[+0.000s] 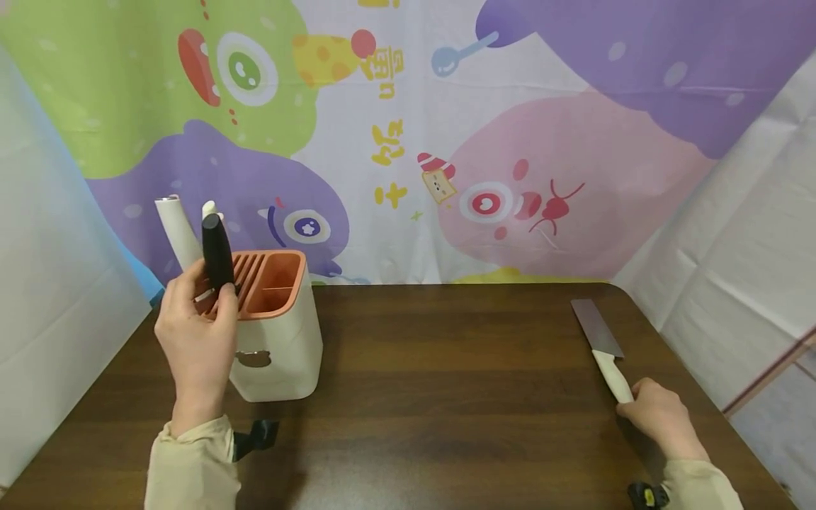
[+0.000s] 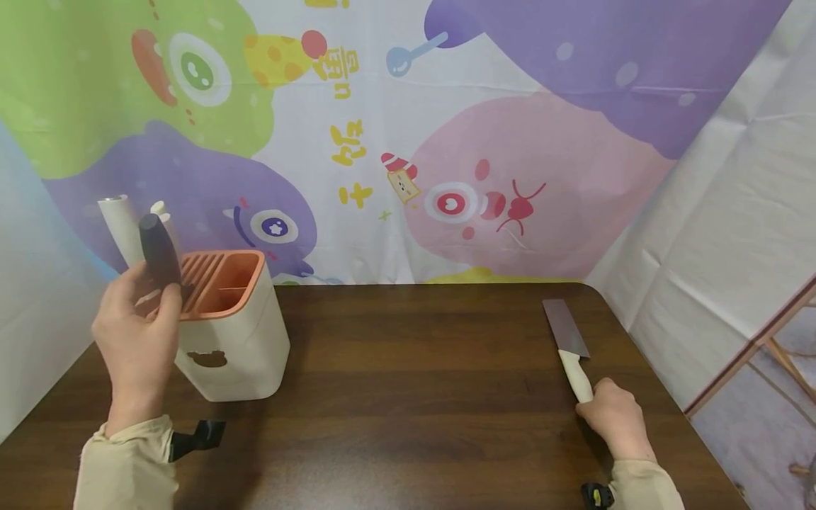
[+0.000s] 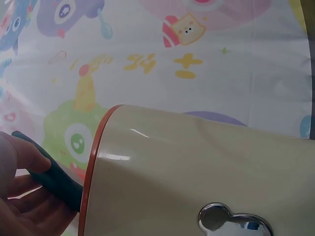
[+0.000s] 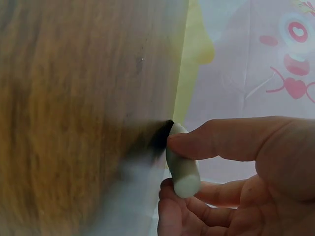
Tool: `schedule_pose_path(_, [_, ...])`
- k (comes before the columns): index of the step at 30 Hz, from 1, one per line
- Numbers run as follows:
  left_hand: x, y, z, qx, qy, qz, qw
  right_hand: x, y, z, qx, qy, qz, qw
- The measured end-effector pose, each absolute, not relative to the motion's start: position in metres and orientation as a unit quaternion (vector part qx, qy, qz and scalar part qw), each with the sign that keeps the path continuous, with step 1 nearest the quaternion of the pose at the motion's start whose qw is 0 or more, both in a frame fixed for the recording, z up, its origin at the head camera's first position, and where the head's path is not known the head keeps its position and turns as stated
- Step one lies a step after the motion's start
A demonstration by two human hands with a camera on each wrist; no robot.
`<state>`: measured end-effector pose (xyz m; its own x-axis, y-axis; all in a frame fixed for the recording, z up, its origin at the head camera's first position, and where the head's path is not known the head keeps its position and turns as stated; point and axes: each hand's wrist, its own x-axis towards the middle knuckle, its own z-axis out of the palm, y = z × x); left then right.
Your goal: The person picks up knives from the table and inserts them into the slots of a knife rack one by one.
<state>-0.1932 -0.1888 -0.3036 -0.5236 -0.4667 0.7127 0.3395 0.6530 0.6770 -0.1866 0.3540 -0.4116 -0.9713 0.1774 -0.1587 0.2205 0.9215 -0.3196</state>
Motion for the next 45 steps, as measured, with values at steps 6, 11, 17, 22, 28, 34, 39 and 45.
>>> schedule_pose_path(6, [-0.194, -0.187, -0.303, 0.048, -0.769, -0.407, 0.491, -0.186, 0.353, -0.410, 0.110, 0.974, -0.184, 0.068])
schedule_pose_path(11, [-0.194, -0.186, -0.302, 0.052, -0.773, -0.406, 0.484, -0.187, 0.352, -0.411, 0.112, 0.972, -0.193, 0.076])
schedule_pose_path(17, [-0.196, -0.186, -0.301, 0.053, -0.778, -0.404, 0.478, -0.187, 0.352, -0.409, 0.112, 0.970, -0.206, 0.068])
schedule_pose_path(22, [-0.197, -0.187, -0.302, 0.057, -0.780, -0.402, 0.477, -0.187, 0.350, -0.407, 0.118, 0.971, -0.205, 0.048])
schedule_pose_path(28, [-0.197, -0.187, -0.302, 0.059, -0.780, -0.405, 0.474, -0.185, 0.348, -0.405, 0.130, 0.971, -0.202, 0.009])
schedule_pose_path(34, [-0.197, -0.187, -0.304, 0.062, -0.777, -0.408, 0.476, -0.182, 0.345, -0.405, 0.145, 0.967, -0.202, -0.055])
schedule_pose_path(39, [-0.197, -0.185, -0.305, 0.062, -0.772, -0.409, 0.482, -0.180, 0.342, -0.404, 0.169, 0.955, -0.214, -0.117])
schedule_pose_path(45, [-0.197, -0.185, -0.305, 0.065, -0.769, -0.412, 0.484, -0.181, 0.339, -0.404, 0.193, 0.929, -0.248, -0.193])
